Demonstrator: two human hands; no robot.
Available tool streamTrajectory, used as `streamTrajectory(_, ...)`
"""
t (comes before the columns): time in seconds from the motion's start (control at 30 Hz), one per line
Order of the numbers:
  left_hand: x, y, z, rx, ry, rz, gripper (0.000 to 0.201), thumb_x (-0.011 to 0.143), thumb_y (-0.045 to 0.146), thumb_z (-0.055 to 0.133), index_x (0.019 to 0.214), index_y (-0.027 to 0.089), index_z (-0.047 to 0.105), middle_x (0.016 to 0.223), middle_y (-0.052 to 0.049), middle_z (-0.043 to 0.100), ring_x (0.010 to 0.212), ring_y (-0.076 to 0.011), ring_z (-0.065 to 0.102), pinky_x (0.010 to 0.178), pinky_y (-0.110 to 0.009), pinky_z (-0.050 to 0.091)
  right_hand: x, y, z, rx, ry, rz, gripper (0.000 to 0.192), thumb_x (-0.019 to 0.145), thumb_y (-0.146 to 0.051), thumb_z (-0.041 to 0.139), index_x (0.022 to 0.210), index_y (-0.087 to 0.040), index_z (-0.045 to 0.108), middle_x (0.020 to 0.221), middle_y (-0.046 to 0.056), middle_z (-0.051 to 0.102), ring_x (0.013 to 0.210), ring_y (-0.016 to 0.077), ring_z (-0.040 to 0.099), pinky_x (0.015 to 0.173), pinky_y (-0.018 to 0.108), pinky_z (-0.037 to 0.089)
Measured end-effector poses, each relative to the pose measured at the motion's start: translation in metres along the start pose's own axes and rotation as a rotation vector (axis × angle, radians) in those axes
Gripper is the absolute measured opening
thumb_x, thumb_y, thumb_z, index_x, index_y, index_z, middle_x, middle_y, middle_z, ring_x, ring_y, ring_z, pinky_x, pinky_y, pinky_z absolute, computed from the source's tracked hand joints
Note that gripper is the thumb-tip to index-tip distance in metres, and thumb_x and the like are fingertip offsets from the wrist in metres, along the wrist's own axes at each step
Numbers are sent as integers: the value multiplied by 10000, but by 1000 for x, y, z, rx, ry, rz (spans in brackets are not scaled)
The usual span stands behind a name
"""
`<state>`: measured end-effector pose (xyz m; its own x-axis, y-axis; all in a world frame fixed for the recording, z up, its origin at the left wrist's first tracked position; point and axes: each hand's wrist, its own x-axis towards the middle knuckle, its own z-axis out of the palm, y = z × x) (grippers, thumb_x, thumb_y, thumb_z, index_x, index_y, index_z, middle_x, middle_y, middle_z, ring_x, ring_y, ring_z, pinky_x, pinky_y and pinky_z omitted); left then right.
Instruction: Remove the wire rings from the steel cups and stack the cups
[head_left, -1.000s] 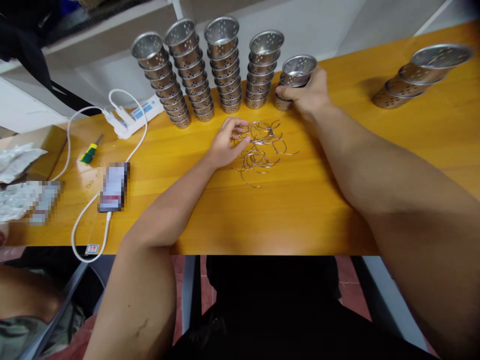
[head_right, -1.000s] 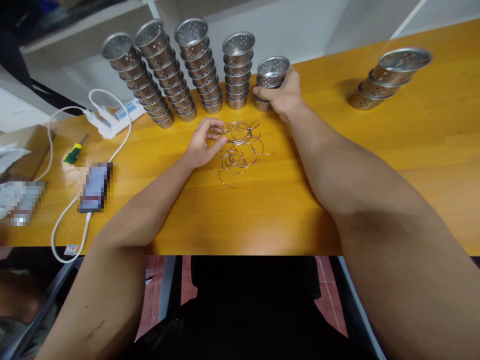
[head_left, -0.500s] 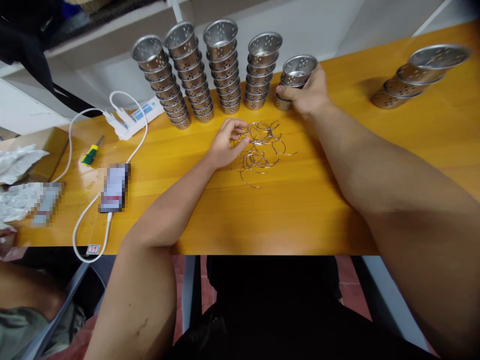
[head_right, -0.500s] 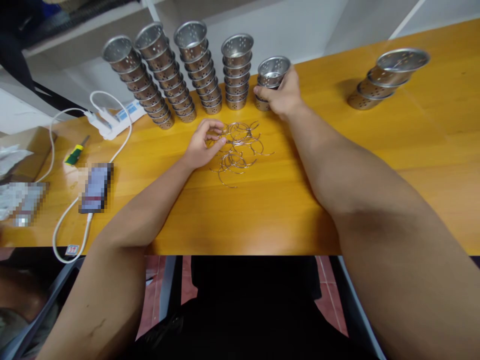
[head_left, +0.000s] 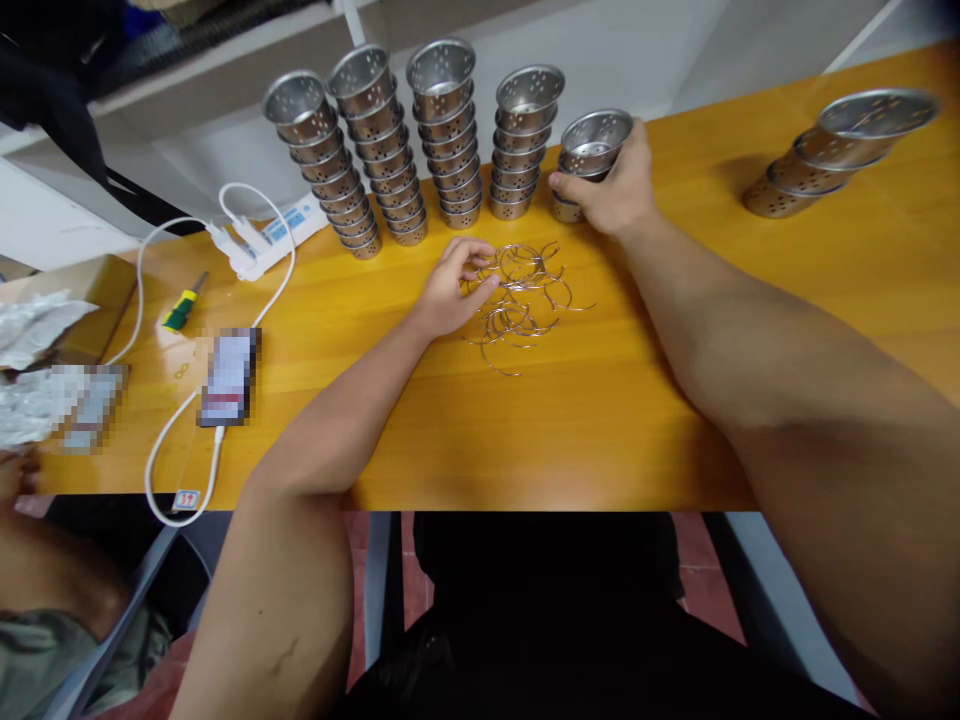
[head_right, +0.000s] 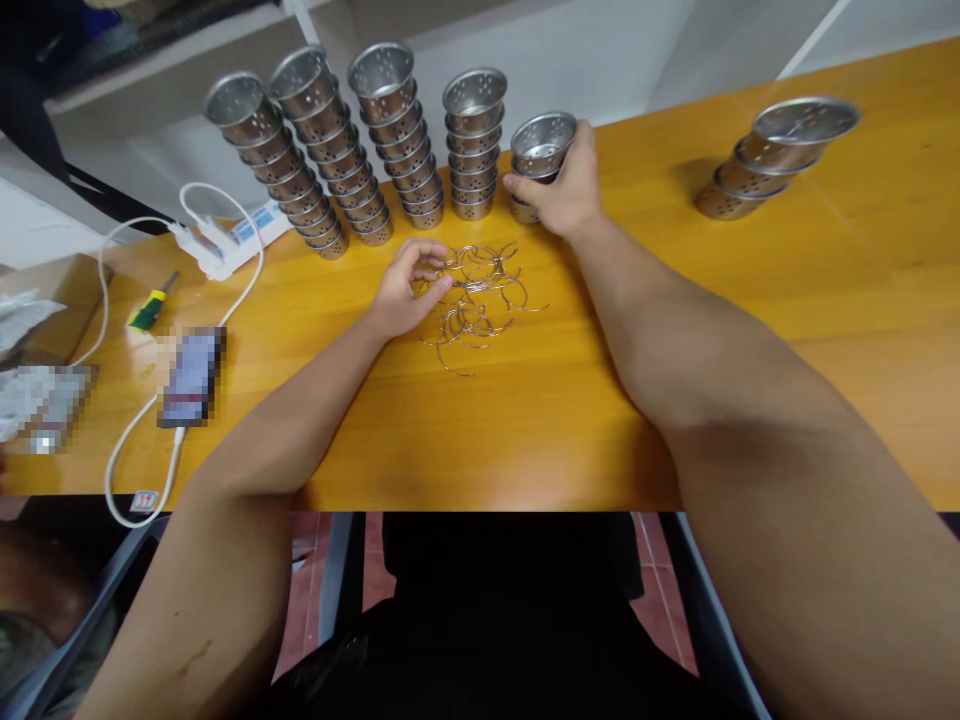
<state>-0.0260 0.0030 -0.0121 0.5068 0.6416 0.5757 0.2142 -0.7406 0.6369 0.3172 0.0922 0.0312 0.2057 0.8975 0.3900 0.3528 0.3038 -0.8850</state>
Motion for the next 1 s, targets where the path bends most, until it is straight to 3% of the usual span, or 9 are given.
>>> streamTrajectory(0.07, 0, 1, 0, 0, -1, 1, 378, 1238, 489, 787, 1566, 333, 682, 1583, -98, 770, 1377, -218, 851, 1117, -373, 752, 0, -5, 2, 5, 87, 19, 848, 737, -201, 1140, 1183, -373, 440, 1468, 48, 777, 1357, 254, 659, 1375, 485, 578)
streamTrajectory(0.13, 0, 2, 0, -1, -4, 2, 369, 1234, 479, 784, 1559, 330, 691, 1583, -101, 769, 1378, -219, 851, 1123, -377, 752, -6, -17, 1, -15, 101, 39, 773, 802, -171, 1104, 1221, -362, 483, 1492, 69, 808, 1343, 242, 715, 1322, 461, 619)
streamTrajectory(0.27, 2, 6, -1, 17, 1, -5, 344, 1219, 463, 790, 1527, 327, 720, 1575, -105, 776, 1356, -219, 855, 1119, -381, 752, -24, -44, -6, -171, -12, 68, 626, 1141, -364, 932, 1633, -255, 561, 1795, 142, 769, 1484, 193, 733, 1357, 370, 613)
streamTrajectory(0.4, 3, 9, -2, 38, -14, -53, 354, 1204, 496, 811, 1501, 316, 745, 1591, -116, 795, 1364, -233, 855, 1126, -385, 752, -26, -44, -12, -252, -80, 109, 792, 1172, -499, 842, 1820, -202, 497, 1906, 169, 695, 1494, 228, 681, 1327, 424, 599)
streamTrajectory(0.6, 3, 13, -4, 71, -18, -54, 373, 1225, 563, 801, 1480, 295, 745, 1584, -131, 807, 1373, -245, 867, 1127, -391, 758, -18, -24, -17, -312, -144, 14, 1080, 1164, -855, 767, 1925, -184, 394, 1992, 217, 598, 1603, 304, 578, 1384, 487, 533)
streamTrajectory(0.7, 2, 14, -4, 62, -19, -33, 339, 1228, 508, 790, 1493, 303, 733, 1586, -122, 796, 1368, -236, 864, 1125, -384, 757, -23, -35, -16, -365, -70, 27, 920, 1255, -739, 790, 1923, -201, 459, 2009, 180, 595, 1680, 268, 593, 1458, 424, 510)
streamTrajectory(0.83, 2, 11, -2, 51, -6, -21, 346, 1218, 455, 795, 1526, 311, 727, 1589, -125, 785, 1372, -243, 861, 1121, -395, 768, -9, -47, -9, -380, 187, -39, 775, 1229, -325, 876, 1871, -49, 541, 1991, 301, 587, 1842, 287, 609, 1590, 389, 398)
streamTrajectory(0.93, 1, 6, 1, 65, 5, -43, 373, 1230, 461, 781, 1571, 330, 708, 1608, -129, 776, 1400, -261, 852, 1129, -425, 776, 20, -44, -5, -340, 350, -99, 968, 966, -60, 957, 1846, -1, 558, 1899, 327, 662, 1942, 375, 536, 1645, 426, 286)
streamTrajectory(1.0, 2, 0, 3, 68, 38, -53, 423, 1252, 517, 758, 1634, 358, 668, 1653, -128, 749, 1436, -273, 837, 1139, -451, 778, 31, -46, -5, -270, 320, -189, 1148, 838, -140, 1089, 1847, -9, 558, 1873, 316, 671, 1926, 434, 549, 1639, 448, 287)
